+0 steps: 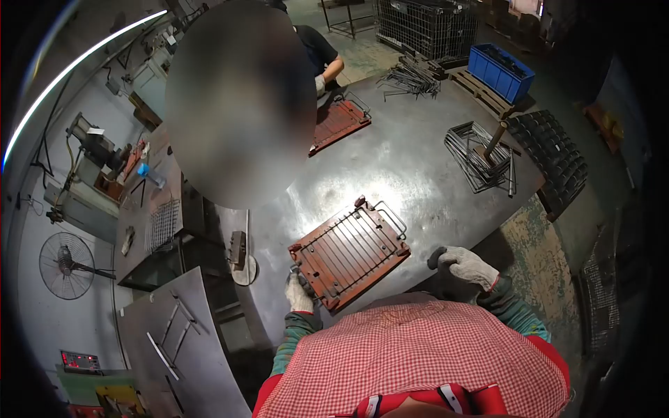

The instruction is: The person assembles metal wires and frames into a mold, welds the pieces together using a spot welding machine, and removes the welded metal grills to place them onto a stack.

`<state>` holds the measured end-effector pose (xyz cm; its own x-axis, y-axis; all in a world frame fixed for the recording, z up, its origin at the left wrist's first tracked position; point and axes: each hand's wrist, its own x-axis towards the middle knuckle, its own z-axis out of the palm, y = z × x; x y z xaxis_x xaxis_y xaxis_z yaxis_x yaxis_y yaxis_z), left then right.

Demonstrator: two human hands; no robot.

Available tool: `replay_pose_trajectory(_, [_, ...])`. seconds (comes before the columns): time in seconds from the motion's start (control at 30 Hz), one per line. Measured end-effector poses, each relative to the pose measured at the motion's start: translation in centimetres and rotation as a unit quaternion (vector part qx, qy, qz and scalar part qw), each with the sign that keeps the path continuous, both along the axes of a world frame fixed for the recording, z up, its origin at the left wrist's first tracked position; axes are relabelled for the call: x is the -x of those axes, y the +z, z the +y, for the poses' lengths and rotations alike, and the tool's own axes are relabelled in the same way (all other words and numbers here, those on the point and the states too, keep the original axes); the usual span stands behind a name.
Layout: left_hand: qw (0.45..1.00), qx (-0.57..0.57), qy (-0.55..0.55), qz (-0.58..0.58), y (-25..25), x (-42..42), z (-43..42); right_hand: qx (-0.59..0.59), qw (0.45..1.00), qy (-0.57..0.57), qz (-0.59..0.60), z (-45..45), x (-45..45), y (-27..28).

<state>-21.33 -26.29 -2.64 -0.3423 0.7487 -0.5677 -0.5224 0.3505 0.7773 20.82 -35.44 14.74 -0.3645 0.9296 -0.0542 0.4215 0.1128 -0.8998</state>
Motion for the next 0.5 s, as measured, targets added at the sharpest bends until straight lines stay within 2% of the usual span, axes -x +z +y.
replay_pose_trajectory(0.07, [1.0,-0.009,0.005,-0.014,0.6,-1.1,0.1,-0.04,0.996,0.04,0.074,0.6,1.2,0.2])
replay_pose_trajectory(0.1, [1.0,0.007,0.013,-0.012,1.4,-1.7,0.1,-0.047,0.995,0.038,0.074,0.9,1.6,0.4])
replay_pose_trajectory(0.17, [1.0,0.018,0.017,-0.016,2.0,-2.3,1.0,0.14,0.986,-0.026,0.086,1.8,2.0,0.7])
replay_pose_trajectory(0.27, [0.997,-0.001,-0.019,-0.068,2.6,-3.0,0.4,0.086,0.996,0.019,-0.02,4.9,6.6,3.1])
replay_pose_trajectory(0.3, [0.997,0.011,-0.022,-0.068,2.1,-2.8,0.1,-0.051,0.995,0.089,-0.013,6.1,7.9,1.5])
replay_pose_trajectory(0.33, [0.994,-0.014,-0.039,-0.105,1.1,-2.2,-0.4,-0.055,0.99,0.13,-0.026,6.6,10.6,3.8])
replay_pose_trajectory(0.37, [0.987,-0.048,-0.056,-0.143,0.1,-1.8,-0.2,-0.084,0.978,0.192,0.025,7.6,12.5,2.9])
replay_pose_trajectory(0.43, [0.986,-0.042,-0.058,-0.147,0.4,-1.9,-0.6,-0.17,0.953,0.25,0.011,7.7,13.3,2.6])
replay_pose_trajectory(0.5, [0.996,-0.007,-0.067,-0.058,1.3,-2.1,-0.8,-0.066,0.972,0.186,-0.124,6.0,8.0,3.5])
